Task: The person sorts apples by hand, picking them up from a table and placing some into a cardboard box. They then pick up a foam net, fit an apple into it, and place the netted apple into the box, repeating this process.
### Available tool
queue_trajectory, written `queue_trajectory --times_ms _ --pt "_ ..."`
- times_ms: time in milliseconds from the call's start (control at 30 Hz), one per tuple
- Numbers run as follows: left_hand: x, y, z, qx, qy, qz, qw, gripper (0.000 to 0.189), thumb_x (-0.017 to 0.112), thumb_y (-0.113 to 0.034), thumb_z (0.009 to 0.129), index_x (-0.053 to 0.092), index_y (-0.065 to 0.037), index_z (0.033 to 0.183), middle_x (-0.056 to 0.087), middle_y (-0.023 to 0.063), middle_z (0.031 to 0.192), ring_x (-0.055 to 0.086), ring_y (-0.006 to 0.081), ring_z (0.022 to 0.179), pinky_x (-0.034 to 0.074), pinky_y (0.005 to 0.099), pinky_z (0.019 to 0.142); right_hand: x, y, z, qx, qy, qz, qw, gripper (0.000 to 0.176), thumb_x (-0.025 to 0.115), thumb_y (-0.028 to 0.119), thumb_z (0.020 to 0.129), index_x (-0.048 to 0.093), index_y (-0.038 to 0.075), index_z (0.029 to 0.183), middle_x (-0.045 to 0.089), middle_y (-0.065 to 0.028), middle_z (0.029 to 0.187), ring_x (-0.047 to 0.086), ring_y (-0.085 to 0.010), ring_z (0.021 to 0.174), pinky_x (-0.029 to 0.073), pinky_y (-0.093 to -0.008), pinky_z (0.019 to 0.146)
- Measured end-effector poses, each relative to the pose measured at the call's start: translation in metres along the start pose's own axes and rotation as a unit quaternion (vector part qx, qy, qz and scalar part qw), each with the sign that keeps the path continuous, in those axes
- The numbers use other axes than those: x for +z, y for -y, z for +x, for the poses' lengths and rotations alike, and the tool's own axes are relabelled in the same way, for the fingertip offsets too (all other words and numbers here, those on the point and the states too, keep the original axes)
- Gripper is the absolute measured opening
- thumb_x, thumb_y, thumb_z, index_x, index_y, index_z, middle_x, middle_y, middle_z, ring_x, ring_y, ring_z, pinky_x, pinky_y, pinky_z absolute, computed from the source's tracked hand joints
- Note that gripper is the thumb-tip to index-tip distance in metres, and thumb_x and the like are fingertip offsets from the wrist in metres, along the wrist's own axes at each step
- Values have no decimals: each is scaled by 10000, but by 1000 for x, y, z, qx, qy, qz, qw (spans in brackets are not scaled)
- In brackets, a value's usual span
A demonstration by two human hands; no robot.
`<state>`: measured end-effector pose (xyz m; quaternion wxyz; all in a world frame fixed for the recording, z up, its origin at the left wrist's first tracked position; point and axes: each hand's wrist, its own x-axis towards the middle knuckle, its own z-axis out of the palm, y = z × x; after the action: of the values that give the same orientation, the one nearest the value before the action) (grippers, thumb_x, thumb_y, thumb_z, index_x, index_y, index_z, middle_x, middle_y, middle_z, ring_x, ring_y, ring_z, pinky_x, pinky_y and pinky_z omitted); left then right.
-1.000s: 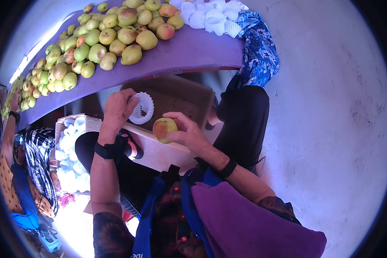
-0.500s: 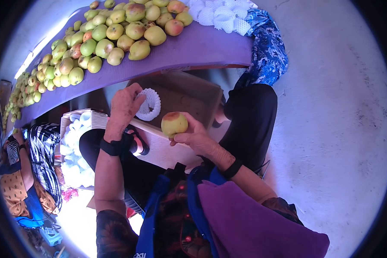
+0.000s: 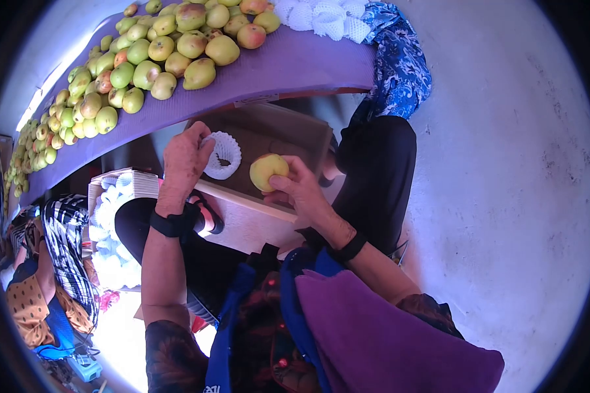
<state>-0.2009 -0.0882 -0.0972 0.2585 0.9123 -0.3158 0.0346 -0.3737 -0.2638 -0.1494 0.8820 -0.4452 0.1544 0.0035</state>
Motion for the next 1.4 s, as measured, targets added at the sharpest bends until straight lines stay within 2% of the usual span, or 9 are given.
queue_trajectory --times_ms 233,333,667,867,967,1033,1133,1233,1400 --pt "3 1 -4 30 2 11 1000 148 667 -152 789 589 -69 883 623 133 793 614 351 768 474 437 675 7 -2 -3 6 13 -27 1000 487 588 -34 850 426 86 1294 567 -114 1182 605 -234 1064 565 -362 832" --pt "4 2 -4 32 3 3 999 154 669 -142 776 574 -63 867 603 136 799 601 356 773 467 441 677 15 2 -5 4 11 -51 999 540 663 -21 813 408 41 1285 585 -137 1142 616 -214 1024 555 -340 836" --pt "4 2 -4 31 -1 -12 999 209 680 -121 758 498 -59 839 593 137 761 594 360 753 451 449 648 13 -4 -2 -50 50 -129 989 642 708 -66 748 401 67 1295 571 -83 1177 574 -166 1091 463 -317 965" --pt "7 -1 -8 37 -2 14 999 223 678 -134 769 591 -94 971 643 144 815 622 356 791 480 440 681 8 -12 0 -107 76 -147 980 647 707 -64 750 394 71 1300 539 -87 1213 564 -171 1102 464 -321 962" --pt "5 -2 -9 34 25 30 999 214 674 -143 777 631 -110 984 660 139 853 632 346 815 492 434 707 10 -9 -2 -89 70 -101 988 616 691 -54 766 394 60 1294 530 -95 1220 561 -184 1106 490 -335 930" --pt "3 -8 -12 19 21 18 999 149 670 -163 779 606 -88 892 615 132 866 627 337 823 507 436 709 7 -3 -4 -39 39 -93 994 585 652 -14 810 375 50 1321 524 -113 1230 565 -195 1100 521 -352 884" --pt "4 -10 -19 34 -26 21 999 147 678 -144 766 598 -95 879 589 126 873 625 339 811 515 430 686 12 2 -12 -22 11 -44 999 532 594 60 859 379 69 1344 521 -107 1231 573 -214 1082 541 -370 850" --pt "2 -12 -24 9 -28 2 1000 159 673 -103 755 597 -99 894 587 130 906 622 347 829 514 427 694 9 1 -11 -23 47 7 999 525 573 131 882 367 74 1362 524 -117 1229 593 -243 1042 556 -393 820" --pt "2 -23 -26 0 -57 -18 998 180 630 -59 770 617 -111 942 609 128 895 624 348 842 512 426 719 6 4 -24 -4 116 93 989 506 526 65 871 374 53 1354 509 -132 1262 580 -257 1081 548 -441 846"
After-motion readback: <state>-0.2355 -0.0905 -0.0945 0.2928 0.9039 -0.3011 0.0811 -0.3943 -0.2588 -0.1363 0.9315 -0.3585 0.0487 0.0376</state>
